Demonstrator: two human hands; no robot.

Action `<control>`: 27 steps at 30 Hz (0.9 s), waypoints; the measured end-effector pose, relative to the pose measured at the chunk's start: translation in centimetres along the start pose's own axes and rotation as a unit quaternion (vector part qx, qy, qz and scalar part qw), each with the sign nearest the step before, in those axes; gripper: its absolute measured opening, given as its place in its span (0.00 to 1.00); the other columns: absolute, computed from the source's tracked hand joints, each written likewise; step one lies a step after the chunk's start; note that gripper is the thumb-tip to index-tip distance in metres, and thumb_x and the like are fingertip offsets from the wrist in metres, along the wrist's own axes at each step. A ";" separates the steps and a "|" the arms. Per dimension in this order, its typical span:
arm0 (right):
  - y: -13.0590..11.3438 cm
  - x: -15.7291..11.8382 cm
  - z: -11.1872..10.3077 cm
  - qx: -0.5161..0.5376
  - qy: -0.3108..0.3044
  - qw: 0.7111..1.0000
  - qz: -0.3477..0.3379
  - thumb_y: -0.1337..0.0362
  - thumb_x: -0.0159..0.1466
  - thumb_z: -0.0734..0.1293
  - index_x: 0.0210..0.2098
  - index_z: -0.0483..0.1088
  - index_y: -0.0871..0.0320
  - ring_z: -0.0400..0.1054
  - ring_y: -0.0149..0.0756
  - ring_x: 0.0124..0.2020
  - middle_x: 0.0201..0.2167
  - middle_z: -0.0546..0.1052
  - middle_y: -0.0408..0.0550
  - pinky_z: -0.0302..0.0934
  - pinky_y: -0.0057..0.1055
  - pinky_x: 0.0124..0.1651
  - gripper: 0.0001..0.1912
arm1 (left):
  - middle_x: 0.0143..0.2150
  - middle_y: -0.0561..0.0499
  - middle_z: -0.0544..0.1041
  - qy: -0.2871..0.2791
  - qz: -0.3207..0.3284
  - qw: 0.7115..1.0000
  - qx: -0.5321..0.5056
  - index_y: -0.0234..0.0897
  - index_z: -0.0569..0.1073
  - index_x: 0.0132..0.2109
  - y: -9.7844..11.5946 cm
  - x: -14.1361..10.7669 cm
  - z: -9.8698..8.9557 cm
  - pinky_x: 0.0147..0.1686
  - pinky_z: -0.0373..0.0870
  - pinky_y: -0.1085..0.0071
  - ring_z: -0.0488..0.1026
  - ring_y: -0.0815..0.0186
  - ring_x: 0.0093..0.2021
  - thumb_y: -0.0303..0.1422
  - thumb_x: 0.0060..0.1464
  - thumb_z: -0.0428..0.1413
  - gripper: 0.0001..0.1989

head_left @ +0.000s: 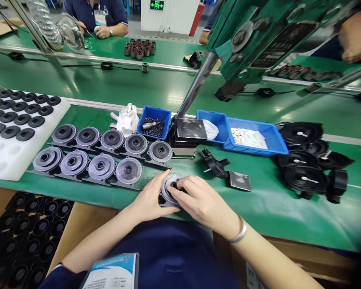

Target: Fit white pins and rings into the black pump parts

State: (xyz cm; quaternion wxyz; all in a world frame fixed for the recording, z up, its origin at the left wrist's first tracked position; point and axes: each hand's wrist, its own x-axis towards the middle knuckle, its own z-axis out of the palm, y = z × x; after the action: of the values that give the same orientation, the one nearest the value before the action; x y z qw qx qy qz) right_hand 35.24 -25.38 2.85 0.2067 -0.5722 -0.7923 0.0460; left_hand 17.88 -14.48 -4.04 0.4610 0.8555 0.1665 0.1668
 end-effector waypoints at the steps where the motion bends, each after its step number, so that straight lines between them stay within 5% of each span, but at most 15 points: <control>1: -0.1 -0.1 0.1 -0.005 0.000 1.000 0.000 0.70 0.71 0.59 0.50 0.72 0.67 0.60 0.41 0.37 0.35 0.69 0.55 0.60 0.39 0.40 0.13 | 0.69 0.40 0.58 0.002 0.000 1.000 -0.001 0.41 0.46 0.70 0.0 0.0 0.0 0.66 0.59 0.53 0.58 0.54 0.68 0.43 0.48 0.66 0.51; 27: -1.9 -2.2 1.8 -0.015 0.059 0.998 0.007 0.76 0.67 0.62 0.52 0.69 0.76 0.65 0.49 0.47 0.44 0.74 0.61 0.68 0.45 0.48 0.15 | 0.67 0.40 0.61 -0.020 -0.011 1.000 0.009 0.39 0.56 0.67 0.3 -0.1 -0.2 0.68 0.57 0.55 0.55 0.54 0.69 0.39 0.51 0.64 0.41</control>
State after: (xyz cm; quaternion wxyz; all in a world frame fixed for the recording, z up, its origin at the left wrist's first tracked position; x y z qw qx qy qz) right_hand 33.48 -27.80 1.18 0.2438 -0.5826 -0.7753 0.0016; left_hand 17.78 -14.55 -3.67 0.4580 0.8610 0.1685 0.1432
